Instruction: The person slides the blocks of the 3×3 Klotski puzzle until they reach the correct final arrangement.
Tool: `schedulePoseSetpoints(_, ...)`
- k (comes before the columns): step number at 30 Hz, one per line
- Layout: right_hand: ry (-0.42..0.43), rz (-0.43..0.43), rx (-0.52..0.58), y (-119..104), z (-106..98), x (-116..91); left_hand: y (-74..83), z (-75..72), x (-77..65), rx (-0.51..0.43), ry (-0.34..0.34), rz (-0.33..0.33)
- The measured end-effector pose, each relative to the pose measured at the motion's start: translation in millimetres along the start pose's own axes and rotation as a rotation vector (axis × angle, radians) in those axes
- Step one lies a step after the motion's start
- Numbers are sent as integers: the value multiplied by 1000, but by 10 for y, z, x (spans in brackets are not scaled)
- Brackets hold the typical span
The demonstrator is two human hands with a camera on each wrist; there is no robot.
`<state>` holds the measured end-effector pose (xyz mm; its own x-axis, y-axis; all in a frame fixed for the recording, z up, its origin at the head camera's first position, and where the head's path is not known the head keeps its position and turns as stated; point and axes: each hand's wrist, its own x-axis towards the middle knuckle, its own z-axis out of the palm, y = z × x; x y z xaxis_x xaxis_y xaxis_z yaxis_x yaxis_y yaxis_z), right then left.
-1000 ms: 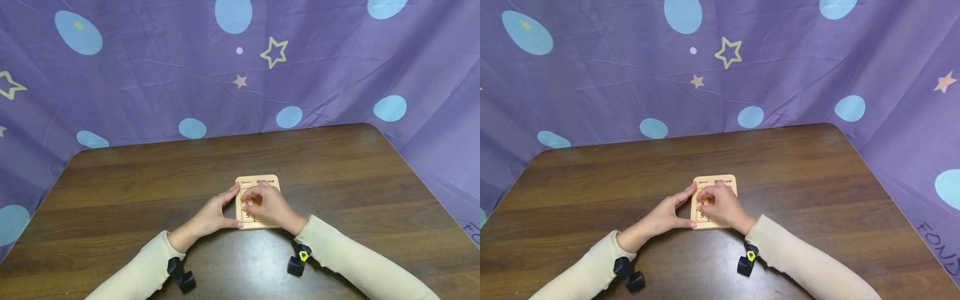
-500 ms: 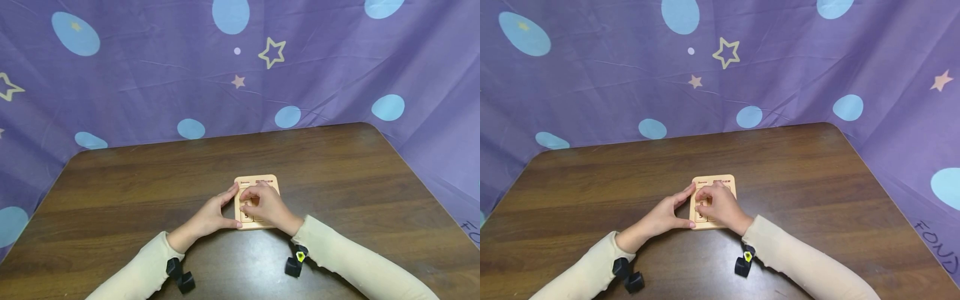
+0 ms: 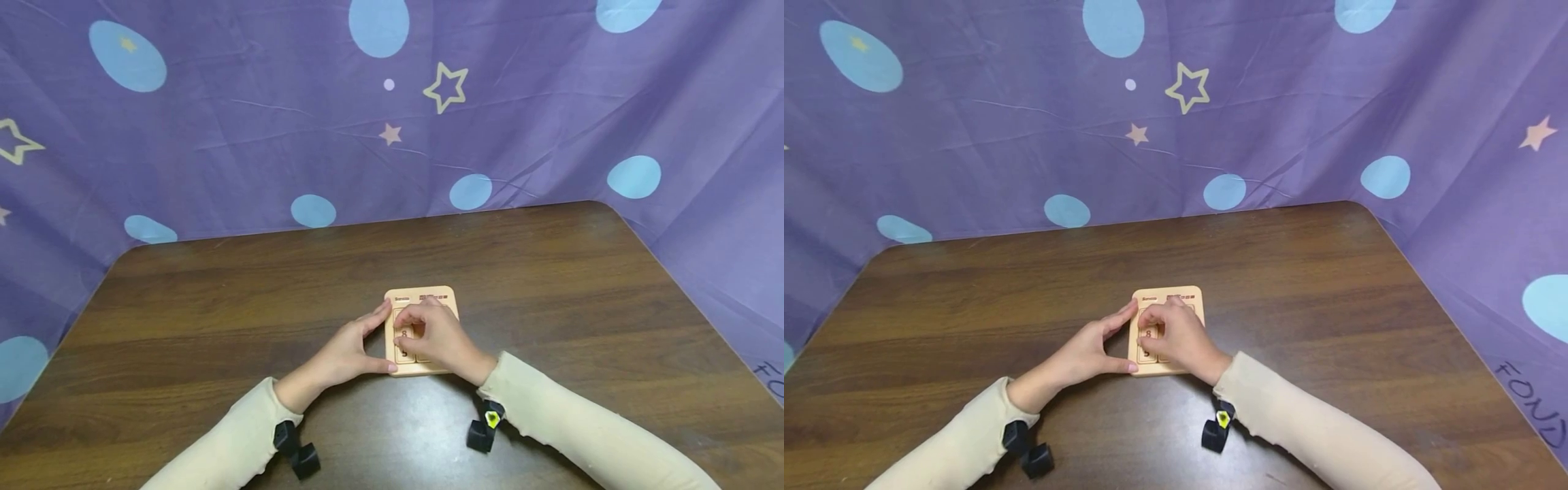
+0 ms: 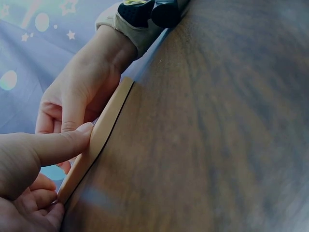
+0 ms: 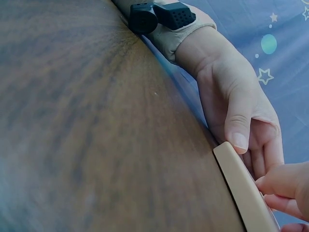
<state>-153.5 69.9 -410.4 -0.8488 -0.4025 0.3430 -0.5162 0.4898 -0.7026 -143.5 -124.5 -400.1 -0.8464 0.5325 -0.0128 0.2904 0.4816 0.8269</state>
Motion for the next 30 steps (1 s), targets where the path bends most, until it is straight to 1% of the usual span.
schedulePoseSetpoints(6, 0, 38, -11, 21, -57, -45, -7, 9, 4, 11, -5, 4)
schedulePoseSetpoints(11, 40, 65, -24, 82, -127, -120, -11, 15, 7, 26, -3, -21)
schedulePoseSetpoints(16, 58, 71, -3, 144, -150, -160, -6, 17, 7, 31, -1, -51)
schedulePoseSetpoints(19, 60, 74, 17, 160, -157, -176, -5, 21, 6, 27, -2, -48)
schedulePoseSetpoints(24, 56, 71, 34, 173, -168, -184, -6, 20, 4, 14, -1, -24)
schedulePoseSetpoints(30, 50, 83, 65, 185, -158, -161, -19, 11, -3, 23, 3, -34)
